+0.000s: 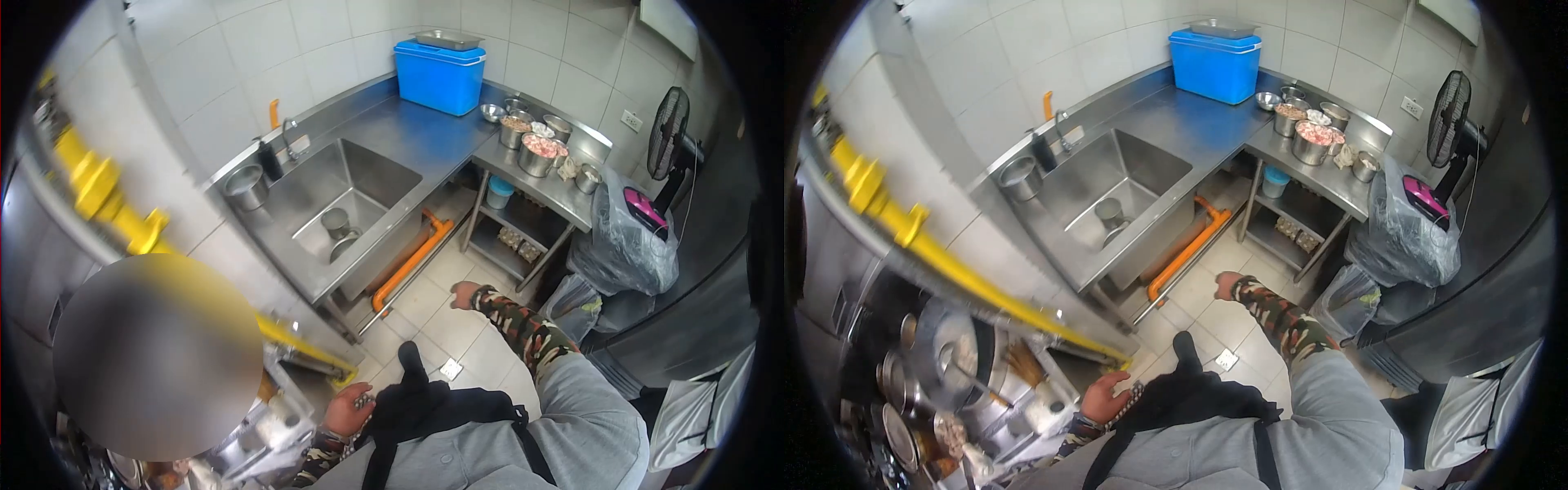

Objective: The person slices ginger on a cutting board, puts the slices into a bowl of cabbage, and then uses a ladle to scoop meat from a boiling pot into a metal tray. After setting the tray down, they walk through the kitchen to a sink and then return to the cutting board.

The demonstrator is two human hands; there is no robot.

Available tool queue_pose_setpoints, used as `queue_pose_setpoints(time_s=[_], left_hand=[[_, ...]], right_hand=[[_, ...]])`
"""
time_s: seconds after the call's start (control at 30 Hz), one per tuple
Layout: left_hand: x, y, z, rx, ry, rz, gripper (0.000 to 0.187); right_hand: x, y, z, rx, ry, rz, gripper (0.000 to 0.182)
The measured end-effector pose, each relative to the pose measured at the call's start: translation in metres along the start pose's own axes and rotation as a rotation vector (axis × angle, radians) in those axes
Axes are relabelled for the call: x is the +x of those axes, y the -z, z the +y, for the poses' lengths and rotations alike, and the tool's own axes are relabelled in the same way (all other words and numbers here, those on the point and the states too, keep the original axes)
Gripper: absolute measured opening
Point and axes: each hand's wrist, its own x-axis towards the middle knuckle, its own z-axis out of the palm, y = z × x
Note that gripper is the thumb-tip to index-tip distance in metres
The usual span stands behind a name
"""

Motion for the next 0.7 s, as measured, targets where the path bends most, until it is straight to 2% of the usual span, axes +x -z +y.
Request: queue_pose_setpoints(time_s=[0.13, 0.2, 0.23, 0.27, 0.33, 0.37, 0.43, 0.47, 0.53, 0.6, 0.67, 0.7], left_hand=[[0.106, -0.016, -0.032, -0.066, 0.049, 0.043, 0.036], [0.162, -0.017, -0.027, -0.029, 0.011, 0.058, 0.036], [0.191, -0.015, -0.020, -0.085, -0.014, 0.093, 0.036], [0.217, -0.012, -0.015, -0.136, -0.040, 0.137, 0.036], [0.256, -0.002, -0.010, -0.150, -0.028, 0.132, 0.036], [0.273, 0.003, -0.007, -0.164, -0.017, 0.124, 0.036], [0.300, 0.017, -0.002, -0.228, 0.058, 0.118, 0.036], [0.310, 0.022, -0.009, -0.185, 0.088, 0.149, 0.036], [0.324, 0.025, -0.033, -0.194, 0.204, 0.258, 0.036], [0.330, 0.030, -0.045, 0.055, 0.202, 0.398, 0.036], [0.328, 0.026, -0.039, 0.044, 0.343, 0.501, 0.035], [0.325, 0.019, -0.038, 0.039, 0.398, 0.522, 0.035]], right_hand=[[0.084, 0.080, 0.036, 0.159, 0.067, 0.076, 0.053], [0.119, 0.120, 0.079, -0.095, -0.188, 0.015, 0.046], [0.133, 0.138, 0.102, -0.240, -0.227, -0.028, 0.042], [0.148, 0.158, 0.132, -0.388, -0.258, -0.065, 0.039], [0.219, 0.177, 0.246, -0.417, -0.352, -0.275, 0.041], [0.199, 0.212, 0.231, -0.166, -0.469, -0.092, 0.041], [0.146, 0.298, 0.197, 0.240, -0.684, 0.126, 0.043], [0.152, 0.329, 0.204, 0.390, -0.790, 0.159, 0.045], [0.205, 0.384, 0.294, 0.111, -0.650, 0.378, 0.044], [0.263, 0.453, 0.392, -0.131, -0.561, 0.522, 0.045], [0.329, 0.524, 0.454, 0.024, -0.566, 0.944, 0.050], [0.344, 0.566, 0.436, 0.135, -0.578, 1.105, 0.064]])
